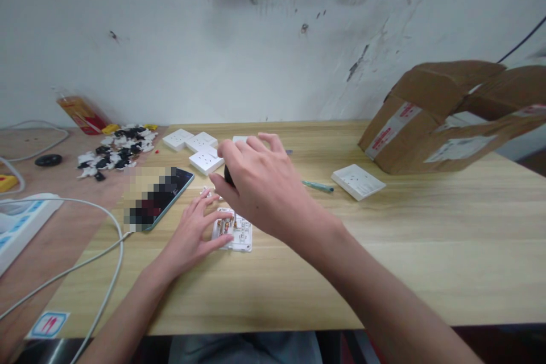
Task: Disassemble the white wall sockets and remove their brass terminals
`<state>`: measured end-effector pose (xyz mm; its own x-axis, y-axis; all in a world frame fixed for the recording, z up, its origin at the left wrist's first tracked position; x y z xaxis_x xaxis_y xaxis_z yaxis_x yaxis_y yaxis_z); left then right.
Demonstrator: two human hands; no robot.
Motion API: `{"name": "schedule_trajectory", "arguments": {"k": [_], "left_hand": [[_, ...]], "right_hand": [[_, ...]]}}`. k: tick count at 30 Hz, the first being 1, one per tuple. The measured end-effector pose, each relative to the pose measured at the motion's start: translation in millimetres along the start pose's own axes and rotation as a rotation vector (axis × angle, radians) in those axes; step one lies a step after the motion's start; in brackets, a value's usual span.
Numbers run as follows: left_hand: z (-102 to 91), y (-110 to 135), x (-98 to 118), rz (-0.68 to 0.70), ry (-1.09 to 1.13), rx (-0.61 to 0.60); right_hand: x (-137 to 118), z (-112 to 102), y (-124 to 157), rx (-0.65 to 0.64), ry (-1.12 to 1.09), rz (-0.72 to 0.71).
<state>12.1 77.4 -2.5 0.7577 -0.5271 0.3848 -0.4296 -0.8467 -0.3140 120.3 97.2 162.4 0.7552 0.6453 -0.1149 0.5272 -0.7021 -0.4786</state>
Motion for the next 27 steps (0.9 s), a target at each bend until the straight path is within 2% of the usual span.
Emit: {"name": "schedule_trajectory", "arguments": {"k": [3, 4, 8, 9, 14, 18, 20, 24, 26, 27], "left_hand": [[0.5, 0, 0, -0.001, -0.003, -0.002], [0.8, 0, -1, -0.002, -0.004, -0.003], [1.1, 0, -1, 0.003, -0.004, 0.000], [0.9, 0, -1, 0.006, -0.004, 0.004], [1.1, 1, -2, 0.008, -0.007, 0.009], [0.9, 1, -1, -0.003, -0.006, 0.000], [0.8, 1, 0, -0.005, -0.004, -0.003], [0.4, 0, 0, -0.005, -0.007, -0.003], [0.1, 0, 0, -0.007, -0.009, -0.001], [0.0, 0, 0, -0.007, -0.009, -0.001]], "right_hand": [[-6, 6, 3, -0.188, -0.164, -0.106], [-6, 6, 3, -0.198, -0.171, -0.113], [11, 0, 0, -0.001, 0.027, 0.048], [14, 0, 0, 0.015, 0.044, 0.068], [3, 10, 5, -0.193, -0.161, -0.110], [4, 0, 3, -0.052, 0.060, -0.001], [4, -2, 2, -0.048, 0.127, 0.035], [-9, 4, 4, -0.213, -0.096, -0.145], [-9, 8, 1, -0.210, -0.124, -0.161], [-4, 8, -2, -0.158, -0.076, -0.114]]}}
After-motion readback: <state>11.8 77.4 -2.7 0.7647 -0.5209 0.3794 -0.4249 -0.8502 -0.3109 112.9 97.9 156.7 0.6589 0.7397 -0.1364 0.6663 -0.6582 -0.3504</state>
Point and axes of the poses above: each hand's wrist, its own y-axis away from the middle knuckle, its own z-axis out of the palm, x = y × z, the point moved 8 cm from there along -y, towards the middle knuckle, and after that the axes turned 8 degrees about z, right-handed, at the moved point
